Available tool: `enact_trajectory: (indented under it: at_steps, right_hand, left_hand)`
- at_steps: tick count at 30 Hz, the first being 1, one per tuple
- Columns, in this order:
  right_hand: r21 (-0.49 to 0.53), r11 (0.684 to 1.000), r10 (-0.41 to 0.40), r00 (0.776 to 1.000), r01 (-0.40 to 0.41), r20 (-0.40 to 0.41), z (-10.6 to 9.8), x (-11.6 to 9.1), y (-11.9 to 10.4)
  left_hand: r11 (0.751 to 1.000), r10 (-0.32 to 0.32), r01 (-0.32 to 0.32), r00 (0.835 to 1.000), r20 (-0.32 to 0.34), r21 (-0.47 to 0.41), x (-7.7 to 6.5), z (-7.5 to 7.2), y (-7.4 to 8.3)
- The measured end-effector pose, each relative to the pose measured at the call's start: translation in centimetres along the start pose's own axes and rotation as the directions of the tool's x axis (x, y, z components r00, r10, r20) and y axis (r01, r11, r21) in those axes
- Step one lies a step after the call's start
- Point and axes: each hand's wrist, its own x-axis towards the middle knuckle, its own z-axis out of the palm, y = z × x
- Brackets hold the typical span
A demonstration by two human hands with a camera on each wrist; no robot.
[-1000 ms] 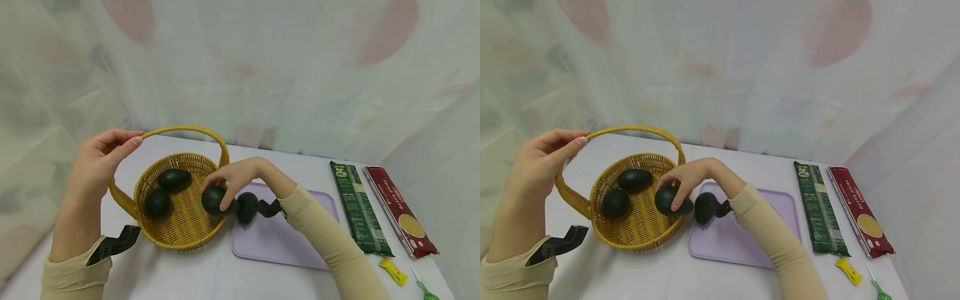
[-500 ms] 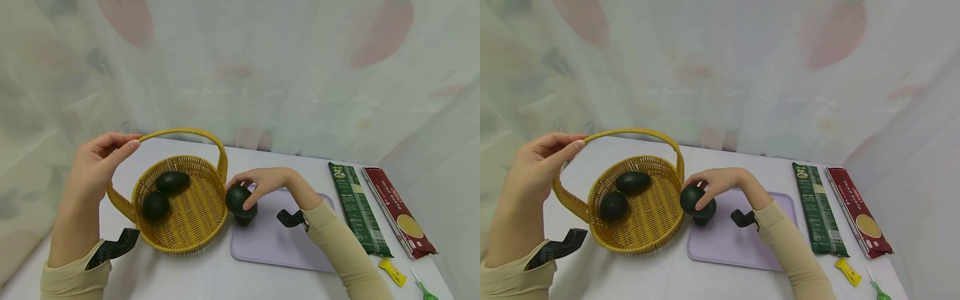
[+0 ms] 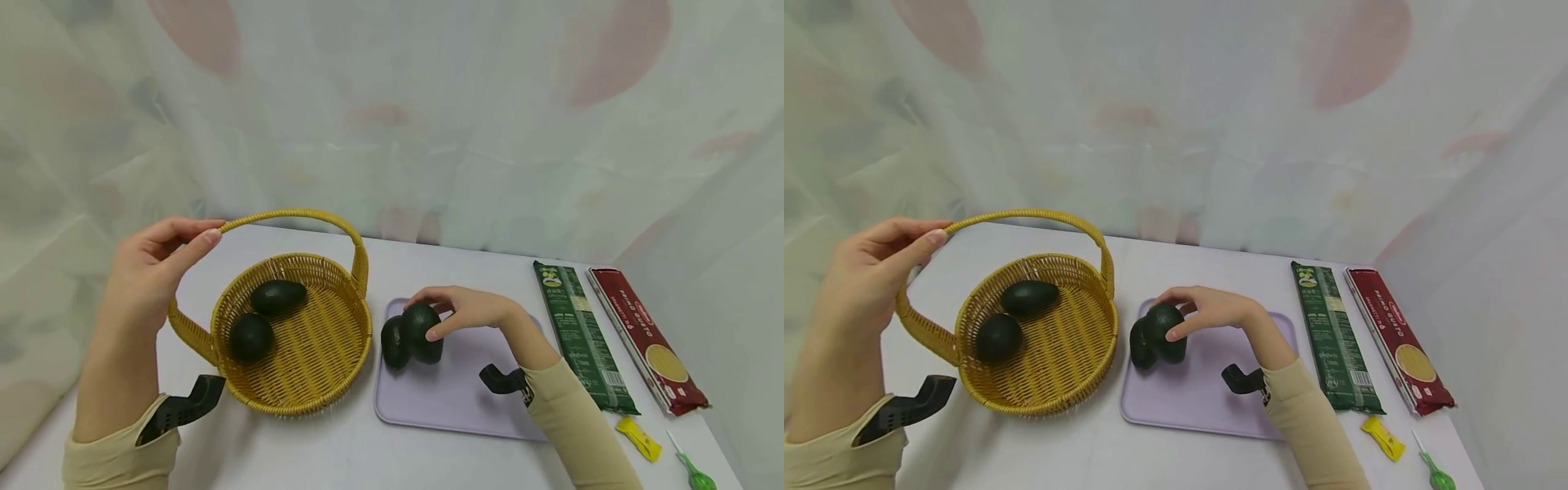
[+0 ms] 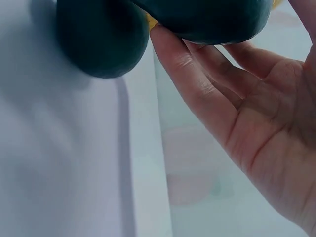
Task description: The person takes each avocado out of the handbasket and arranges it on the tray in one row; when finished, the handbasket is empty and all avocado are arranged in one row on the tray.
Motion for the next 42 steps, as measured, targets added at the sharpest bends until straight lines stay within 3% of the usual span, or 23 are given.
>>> enact_trajectory:
  at_steps: [11, 21, 29, 42]
  right_hand:
    - [0.147, 0.988, 0.059, 0.991, -0.04, -0.122, 0.8, -2.4, 3.5]
    - [0.173, 0.982, 0.106, 0.976, -0.072, -0.192, 1.3, -3.7, 5.4]
    - [0.249, 0.959, 0.187, 0.964, -0.137, -0.19, 1.7, -3.7, 6.5]
    - [0.216, 0.965, 0.192, 0.958, -0.146, -0.213, 2.5, -2.9, 7.3]
  left_hand:
    - [1.0, 0.014, -0.014, 1.0, 0.009, -0.026, 0.0, -0.1, -0.2]
    - [1.0, 0.019, -0.019, 1.0, 0.0, -0.021, -0.1, -0.2, -0.2]
    - [0.999, 0.02, -0.02, 1.0, 0.006, -0.024, -0.1, -0.1, -0.1]
    - [1.0, 0.008, -0.008, 1.0, -0.008, -0.015, -0.1, 0.0, 0.0]
